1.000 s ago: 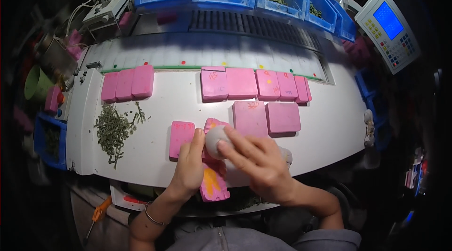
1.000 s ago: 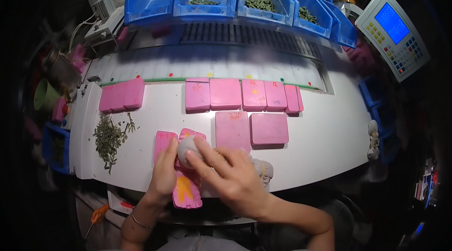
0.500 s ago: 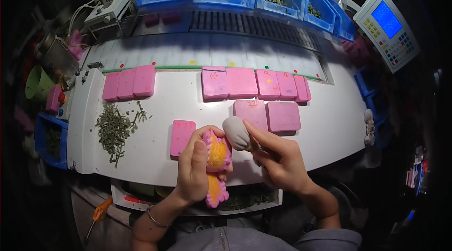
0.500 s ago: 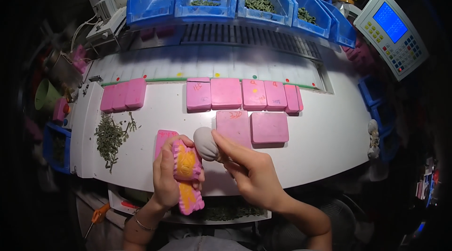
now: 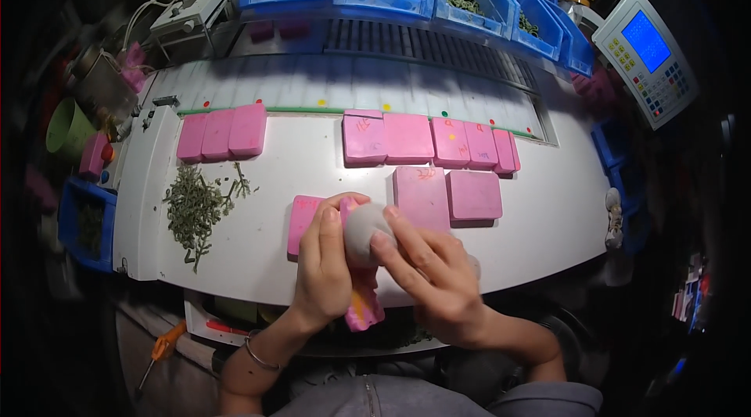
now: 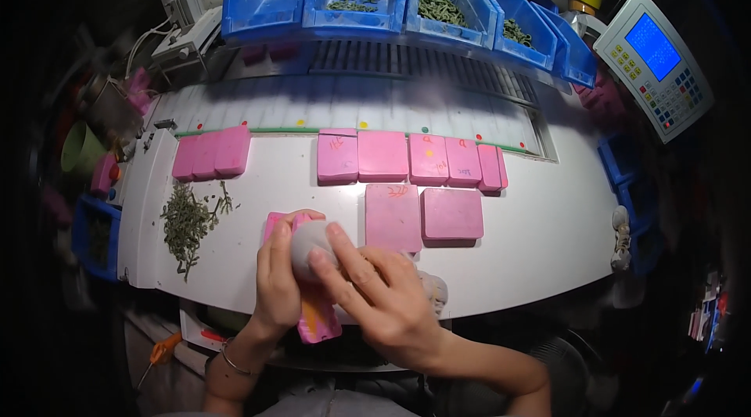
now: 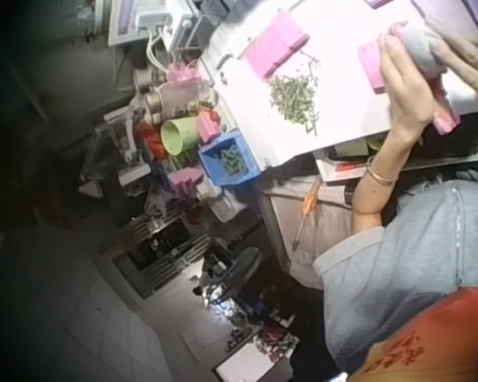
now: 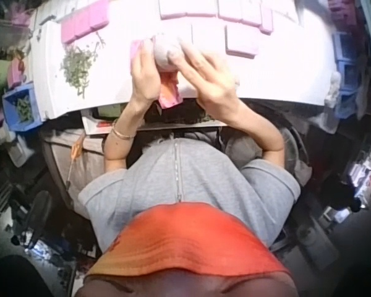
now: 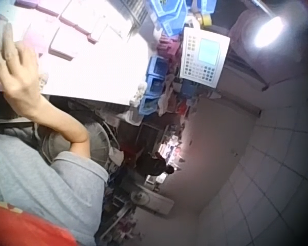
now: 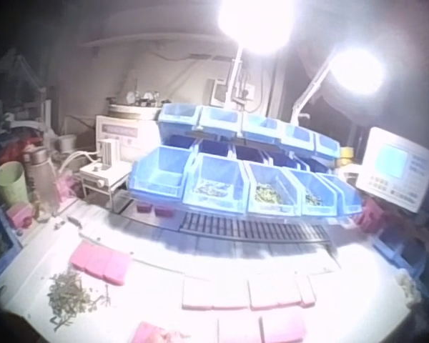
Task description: The person assembles small pink rectangular sponges by inserting green plant stems into them. They use a yellow rubber band to secure the stems and a small brush to clean the sponge surfaces. The person handles the sponges one at a time, arranging them on a white table next to blue storage bins.
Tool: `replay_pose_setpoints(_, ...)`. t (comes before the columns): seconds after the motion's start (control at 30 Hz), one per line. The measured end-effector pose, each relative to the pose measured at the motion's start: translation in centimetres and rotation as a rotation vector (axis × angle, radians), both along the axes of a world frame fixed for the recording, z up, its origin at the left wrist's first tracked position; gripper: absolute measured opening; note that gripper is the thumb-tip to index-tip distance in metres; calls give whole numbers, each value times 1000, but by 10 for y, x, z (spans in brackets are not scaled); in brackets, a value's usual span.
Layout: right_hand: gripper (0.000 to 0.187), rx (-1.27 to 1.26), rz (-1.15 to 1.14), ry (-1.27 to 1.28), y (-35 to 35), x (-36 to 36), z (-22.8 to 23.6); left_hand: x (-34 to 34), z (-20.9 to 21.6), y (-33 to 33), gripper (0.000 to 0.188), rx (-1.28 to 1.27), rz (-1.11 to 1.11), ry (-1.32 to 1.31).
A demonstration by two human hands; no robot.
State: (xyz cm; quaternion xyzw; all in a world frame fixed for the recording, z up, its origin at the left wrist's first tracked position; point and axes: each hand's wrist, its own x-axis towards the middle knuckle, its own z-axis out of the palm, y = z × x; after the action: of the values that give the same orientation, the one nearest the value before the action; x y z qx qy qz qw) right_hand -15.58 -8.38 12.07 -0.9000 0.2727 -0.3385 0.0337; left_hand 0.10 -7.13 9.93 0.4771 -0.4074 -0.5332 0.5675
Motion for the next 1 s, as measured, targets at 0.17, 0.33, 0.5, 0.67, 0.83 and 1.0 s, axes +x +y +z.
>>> replay_pose_setpoints(0.17, 49, 10, -9, 44, 0, 4, 1, 5, -14, -1, 41, 3, -4, -37)
replay_pose_setpoints(0.33, 48, -77, -71, 103, 4, 5, -4, 1, -19, 0, 45, -30, -4, 91)
replay_pose_setpoints(0.5, 50, 46, -23, -39, 1, -3, 10, 6, -14, 5, 51, -184, 31, 30)
replay_pose_setpoints(0.67, 54, 146, 47, 164, 27, 5, 6, 4, -6, 0, 55, -195, 157, 83)
replay_pose_setpoints(0.83, 55, 260, 86, 127, 19, -3, 14, 5, -16, 0, 59, -222, 187, 10)
replay_pose_setpoints(1.0, 56, 266, 86, 112, 30, 2, 3, 2, -18, -3, 58, -179, 240, 137)
